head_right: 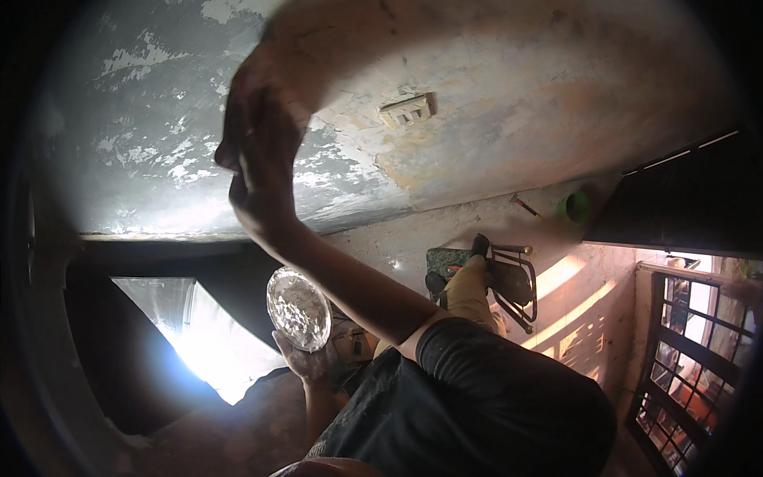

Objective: The person applies plaster to a ceiling using a trowel and a container of plaster. They repeatedly scoop plaster from the container and spread it across the ceiling surface, smoothing it with the trowel. The work continues throughout the clip with consistent hand movements and tool use.

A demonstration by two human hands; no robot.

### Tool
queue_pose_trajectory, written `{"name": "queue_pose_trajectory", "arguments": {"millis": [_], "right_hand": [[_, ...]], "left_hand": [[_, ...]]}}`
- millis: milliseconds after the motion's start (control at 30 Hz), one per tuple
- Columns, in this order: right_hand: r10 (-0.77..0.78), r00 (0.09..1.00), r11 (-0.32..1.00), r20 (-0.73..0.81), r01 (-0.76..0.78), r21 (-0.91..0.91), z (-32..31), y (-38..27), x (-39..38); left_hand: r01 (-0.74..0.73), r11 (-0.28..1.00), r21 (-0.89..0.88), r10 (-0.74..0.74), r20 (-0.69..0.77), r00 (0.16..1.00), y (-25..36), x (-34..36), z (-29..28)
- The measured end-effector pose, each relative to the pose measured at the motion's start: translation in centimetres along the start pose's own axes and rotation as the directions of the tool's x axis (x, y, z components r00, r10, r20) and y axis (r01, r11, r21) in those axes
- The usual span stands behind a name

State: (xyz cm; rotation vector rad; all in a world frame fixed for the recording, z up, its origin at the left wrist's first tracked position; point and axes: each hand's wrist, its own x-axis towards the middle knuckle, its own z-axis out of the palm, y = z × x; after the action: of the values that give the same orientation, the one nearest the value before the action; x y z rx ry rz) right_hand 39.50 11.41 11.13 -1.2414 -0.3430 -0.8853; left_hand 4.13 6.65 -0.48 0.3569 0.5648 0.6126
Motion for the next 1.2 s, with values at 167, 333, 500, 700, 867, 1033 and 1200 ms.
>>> {"name": "queue_pose_trajectory", "arguments": {"millis": [167, 333, 500, 700, 867, 1033, 1200], "right_hand": [[0.112, 0.976, 0.985, 0.187, -0.135, 0.112, -3.7, -2.3, 0.9], [0.098, 0.968, 0.994, 0.232, -0.104, 0.014, -2.4, -0.8, 3.1], [0.043, 0.925, 0.915, 0.378, -0.188, 0.356, -3.5, -2.8, 1.4], [0.103, 0.988, 0.986, 0.119, -0.085, -0.146, -10.3, 0.2, 6.7], [-0.005, 0.995, 0.993, 0.098, 0.016, -0.119, -5.5, 0.6, 5.0], [0.1, 0.871, 0.922, 0.481, -0.263, 0.284, -4.2, -6.2, 0.2], [0.429, 0.581, 0.797, 0.692, -0.603, 0.013, -11.5, -3.9, 0.9]], "left_hand": [[0.027, 0.998, -0.049, -0.021, 0.117, 0.993, -0.4, 0.4, 1.8], [0.05, 0.996, -0.074, -0.034, 0.204, 0.978, -0.2, 1.1, 0.0], [-0.033, 0.997, -0.063, 0.036, 0.042, 0.998, -0.7, 0.4, 1.8], [0.125, 0.981, -0.147, -0.082, 0.267, 0.96, -0.5, 0.7, 0.5], [-0.017, 0.999, -0.048, 0.02, 0.069, 0.997, -0.9, 1.6, 0.6], [0.031, 0.986, -0.162, -0.006, 0.152, 0.988, -1.2, 1.6, 0.8], [-0.022, 0.992, -0.126, 0.024, 0.012, 1.0, -1.4, 2.3, -2.0]]}}
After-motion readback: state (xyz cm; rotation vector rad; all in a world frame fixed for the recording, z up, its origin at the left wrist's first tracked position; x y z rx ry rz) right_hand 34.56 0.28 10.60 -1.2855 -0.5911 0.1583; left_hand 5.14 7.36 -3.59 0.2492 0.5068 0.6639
